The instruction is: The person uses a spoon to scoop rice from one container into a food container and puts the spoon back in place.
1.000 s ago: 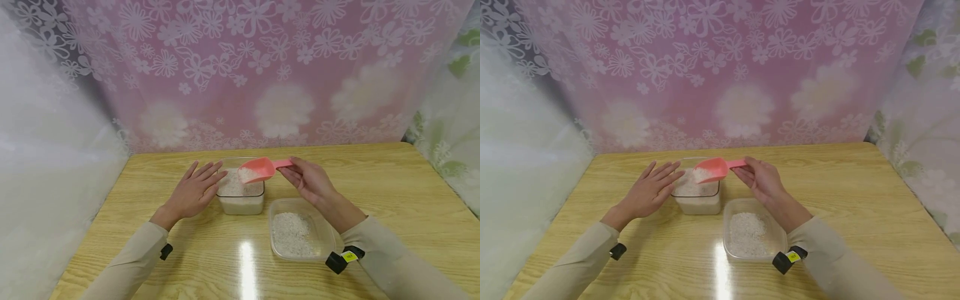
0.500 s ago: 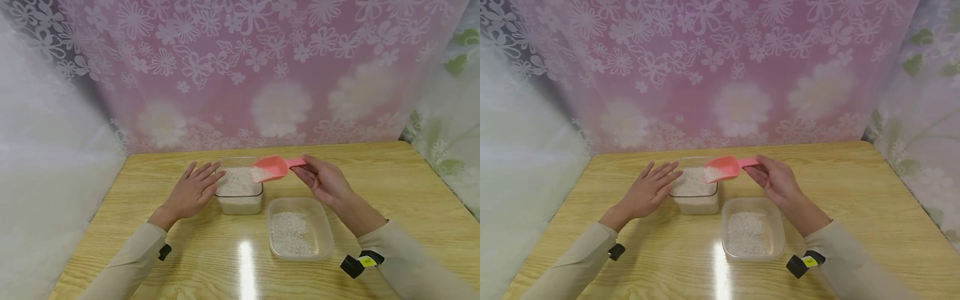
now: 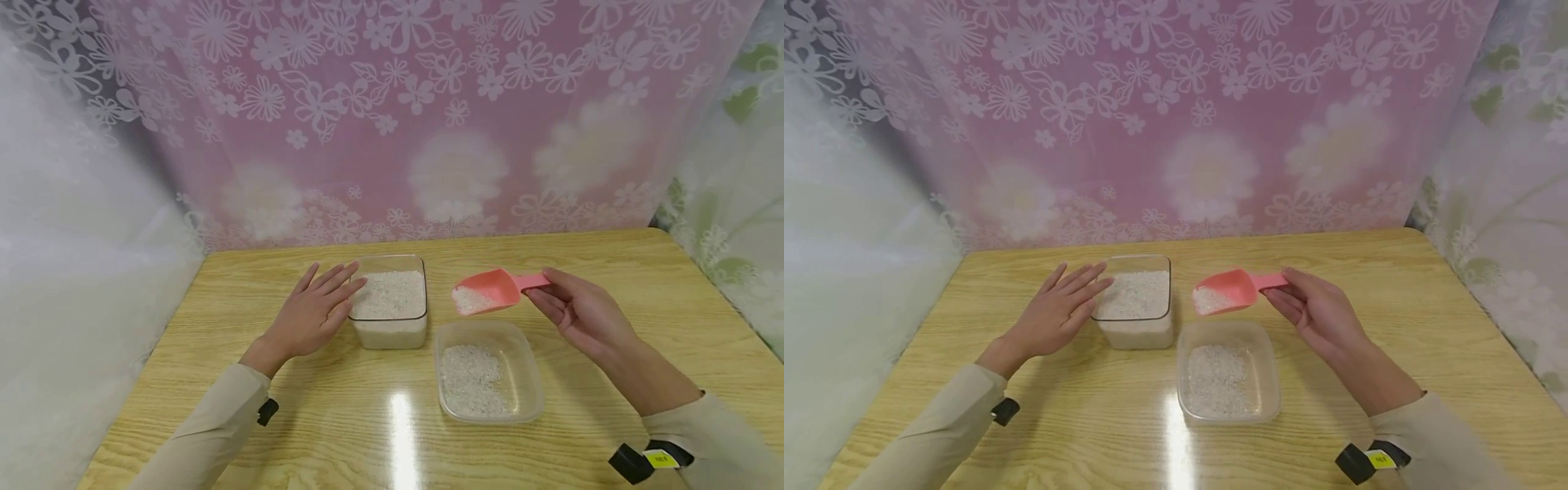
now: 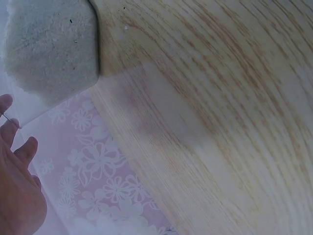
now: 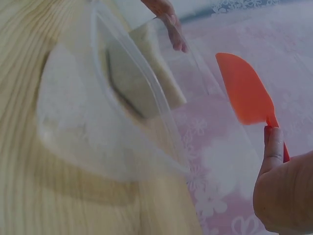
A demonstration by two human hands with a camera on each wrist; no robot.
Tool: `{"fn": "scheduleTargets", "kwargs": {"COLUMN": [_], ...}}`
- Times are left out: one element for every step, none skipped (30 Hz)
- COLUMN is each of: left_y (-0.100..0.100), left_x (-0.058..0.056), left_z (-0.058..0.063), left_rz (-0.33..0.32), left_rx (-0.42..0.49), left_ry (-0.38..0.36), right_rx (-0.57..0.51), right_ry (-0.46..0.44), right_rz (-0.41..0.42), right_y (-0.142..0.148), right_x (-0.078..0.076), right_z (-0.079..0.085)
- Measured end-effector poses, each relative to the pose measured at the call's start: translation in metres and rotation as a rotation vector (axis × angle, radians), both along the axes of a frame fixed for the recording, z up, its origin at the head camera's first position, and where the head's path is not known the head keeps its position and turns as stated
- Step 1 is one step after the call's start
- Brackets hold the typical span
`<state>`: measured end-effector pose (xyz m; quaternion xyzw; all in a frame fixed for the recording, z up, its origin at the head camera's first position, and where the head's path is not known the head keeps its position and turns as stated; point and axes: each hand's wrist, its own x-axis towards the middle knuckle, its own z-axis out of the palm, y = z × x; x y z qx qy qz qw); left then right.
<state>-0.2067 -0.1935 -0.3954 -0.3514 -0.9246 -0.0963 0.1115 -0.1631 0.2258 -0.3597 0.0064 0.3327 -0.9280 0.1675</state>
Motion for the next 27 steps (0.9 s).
{"fn": "scheduleTargets", "kwargs": {"left_y": [0.0, 0.0, 0.001, 0.001, 0.001, 0.002, 0.002, 0.003, 0.003, 0.003, 0.003, 0.003, 0.004, 0.004, 0.004, 0.004, 0.004, 0.004, 0.004, 0.004, 0.004, 0.005, 0.005, 0.005, 0.005, 0.005, 0.005], "left_x": [0.0, -0.001, -0.001, -0.002, -0.002, -0.003, -0.003, -0.003, -0.004, -0.004, -0.005, -0.005, -0.005, -0.005, -0.006, -0.006, -0.006, -0.006, -0.005, -0.005, -0.005, -0.005, -0.005, -0.006, -0.006, -0.006, -0.006], "left_z": [0.0, -0.001, -0.001, -0.002, -0.002, -0.002, -0.002, -0.002, -0.002, -0.002, -0.002, -0.002, -0.003, -0.003, -0.003, -0.003, -0.002, -0.002, -0.002, -0.002, -0.002, -0.002, -0.003, -0.003, -0.003, -0.003, -0.003], "left_rz": [0.001, 0.001, 0.001, 0.0, -0.002, -0.003, -0.001, 0.0, 0.002, 0.003, 0.006, 0.009, 0.01, 0.01, 0.009, 0.009, 0.009, 0.008, 0.008, 0.008, 0.009, 0.009, 0.01, 0.011, 0.012, 0.014, 0.016], "left_rx": [0.001, 0.002, 0.004, 0.005, 0.007, 0.007, 0.006, 0.004, 0.004, 0.006, 0.005, 0.004, 0.005, 0.008, 0.009, 0.008, 0.009, 0.01, 0.01, 0.012, 0.011, 0.012, 0.013, 0.013, 0.012, 0.011, 0.009], "left_ry": [0.001, 0.002, 0.002, 0.005, 0.007, 0.006, 0.006, 0.006, 0.006, 0.005, 0.004, 0.004, 0.003, 0.003, 0.002, 0.003, 0.005, 0.006, 0.007, 0.008, 0.009, 0.008, 0.007, 0.006, 0.004, 0.003, 0.001], "right_rx": [-0.003, -0.007, -0.01, -0.012, -0.015, -0.017, -0.013, -0.01, -0.002, 0.01, 0.021, 0.035, 0.049, 0.061, 0.072, 0.08, 0.086, 0.094, 0.102, 0.109, 0.12, 0.132, 0.139, 0.146, 0.149, 0.154, 0.159], "right_ry": [0.005, 0.011, 0.02, 0.024, 0.025, 0.025, 0.026, 0.025, 0.02, 0.015, 0.013, 0.013, 0.011, 0.01, 0.013, 0.019, 0.024, 0.028, 0.033, 0.039, 0.044, 0.05, 0.055, 0.06, 0.064, 0.068, 0.072], "right_rz": [0.007, 0.016, 0.026, 0.033, 0.04, 0.044, 0.044, 0.042, 0.035, 0.027, 0.02, 0.013, 0.005, -0.002, -0.008, -0.012, -0.018, -0.026, -0.033, -0.039, -0.049, -0.059, -0.068, -0.076, -0.082, -0.089, -0.096], "right_y": [0.005, 0.011, 0.017, 0.022, 0.028, 0.033, 0.038, 0.043, 0.047, 0.051, 0.054, 0.056, 0.059, 0.061, 0.062, 0.064, 0.065, 0.066, 0.066, 0.067, 0.067, 0.067, 0.067, 0.067, 0.067, 0.067, 0.067], "right_x": [0.002, 0.003, 0.005, 0.007, 0.009, 0.011, 0.012, 0.013, 0.015, 0.016, 0.017, 0.018, 0.018, 0.019, 0.02, 0.021, 0.023, 0.024, 0.025, 0.026, 0.026, 0.027, 0.027, 0.027, 0.027, 0.027, 0.028], "right_z": [-0.003, -0.005, -0.008, -0.011, -0.014, -0.016, -0.018, -0.02, -0.022, -0.024, -0.025, -0.026, -0.028, -0.029, -0.029, -0.03, -0.031, -0.031, -0.031, -0.031, -0.031, -0.03, -0.03, -0.029, -0.029, -0.029, -0.028]}}
